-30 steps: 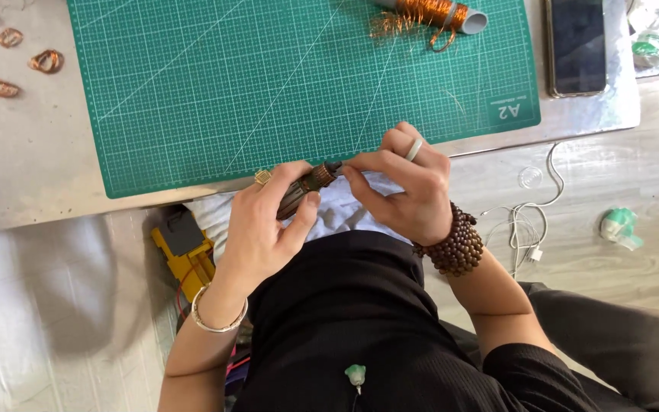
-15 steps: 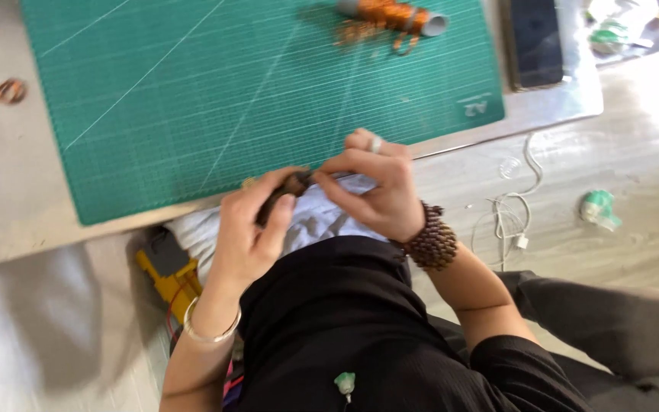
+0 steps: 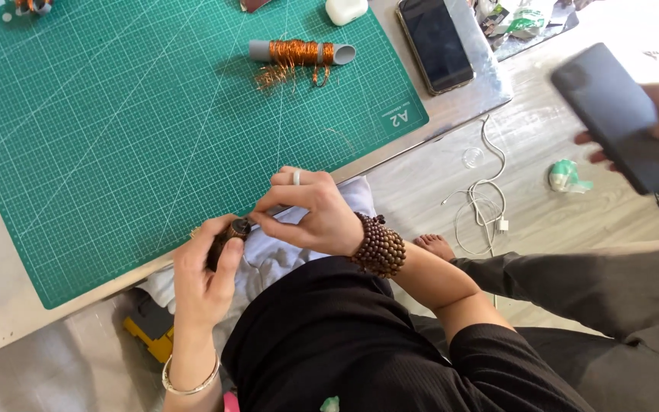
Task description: The person wraps copper wire around a cylindrical object held in their left hand. They use their right hand to guide the wire and occasionally adjust the object's position. A smartphone is briefly handled and placed on the table.
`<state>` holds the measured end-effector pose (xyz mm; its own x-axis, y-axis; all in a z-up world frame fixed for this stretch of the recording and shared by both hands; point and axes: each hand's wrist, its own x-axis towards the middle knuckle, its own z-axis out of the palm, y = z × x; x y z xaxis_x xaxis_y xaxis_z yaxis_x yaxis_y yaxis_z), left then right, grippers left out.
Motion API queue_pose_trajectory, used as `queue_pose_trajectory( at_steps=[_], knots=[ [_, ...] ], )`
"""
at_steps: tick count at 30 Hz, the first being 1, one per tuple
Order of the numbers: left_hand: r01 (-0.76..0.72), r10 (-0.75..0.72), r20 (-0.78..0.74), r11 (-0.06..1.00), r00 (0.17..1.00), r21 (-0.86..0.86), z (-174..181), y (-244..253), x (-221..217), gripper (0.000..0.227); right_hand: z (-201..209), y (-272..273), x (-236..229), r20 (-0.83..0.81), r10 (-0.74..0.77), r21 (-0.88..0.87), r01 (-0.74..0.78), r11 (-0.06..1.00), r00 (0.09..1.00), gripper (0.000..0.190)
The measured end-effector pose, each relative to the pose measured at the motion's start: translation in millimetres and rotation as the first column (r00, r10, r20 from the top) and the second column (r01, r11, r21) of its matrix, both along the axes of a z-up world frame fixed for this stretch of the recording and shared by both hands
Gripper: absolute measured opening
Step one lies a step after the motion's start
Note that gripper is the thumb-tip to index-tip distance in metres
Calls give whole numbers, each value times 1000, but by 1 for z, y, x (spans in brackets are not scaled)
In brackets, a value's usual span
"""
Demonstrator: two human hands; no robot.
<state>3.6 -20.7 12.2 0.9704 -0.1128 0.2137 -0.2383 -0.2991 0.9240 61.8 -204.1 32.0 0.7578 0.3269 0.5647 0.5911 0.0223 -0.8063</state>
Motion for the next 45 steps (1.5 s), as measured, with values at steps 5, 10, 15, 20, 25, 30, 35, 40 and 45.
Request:
queue_pose_trajectory(
  at_steps=[5, 10, 15, 20, 25, 30, 35, 40, 45],
  knots=[
    [8, -7, 21, 1000, 1000, -25, 1, -4, 5, 24, -6, 1, 0, -10, 10, 4, -10, 1000, 1000, 5],
    [10, -9, 26, 999, 1000, -44, 1, -4, 5, 25, -8, 2, 1, -11, 17, 1, -17, 1000, 1000, 5],
    [7, -5, 38, 999, 999, -41, -1, -3, 5, 26, -13, 4, 1, 17, 0, -14, 0, 1000, 1000, 3],
    [-3, 4, 27, 998, 1000, -57, -4, -2, 4, 24, -15, 4, 0, 62, -12, -53, 16, 998, 998, 4],
    [-32, 31, 43, 999, 999, 9, -1, -2, 3, 23, -8, -6, 0, 81, 35, -110, -26, 994, 996, 4],
    [-82, 81, 68, 997, 994, 16, 7, -1, 5, 24, 4, -15, -8, -211, 202, -70, -220, 973, 956, 10],
    [-118, 109, 106, 990, 988, 80, 9, 1, 9, 26, 10, -14, -10, -346, 328, 42, -335, 941, 879, 11],
    [-143, 125, 120, 977, 985, 156, -2, 6, 7, 24, 22, -21, -14, 82, -29, -173, 43, 984, 996, 3],
    [-107, 68, 147, 956, 987, 273, -12, -4, 0, 19, -5, -35, -7, 422, -174, -255, 301, 919, 890, 7]
  ],
)
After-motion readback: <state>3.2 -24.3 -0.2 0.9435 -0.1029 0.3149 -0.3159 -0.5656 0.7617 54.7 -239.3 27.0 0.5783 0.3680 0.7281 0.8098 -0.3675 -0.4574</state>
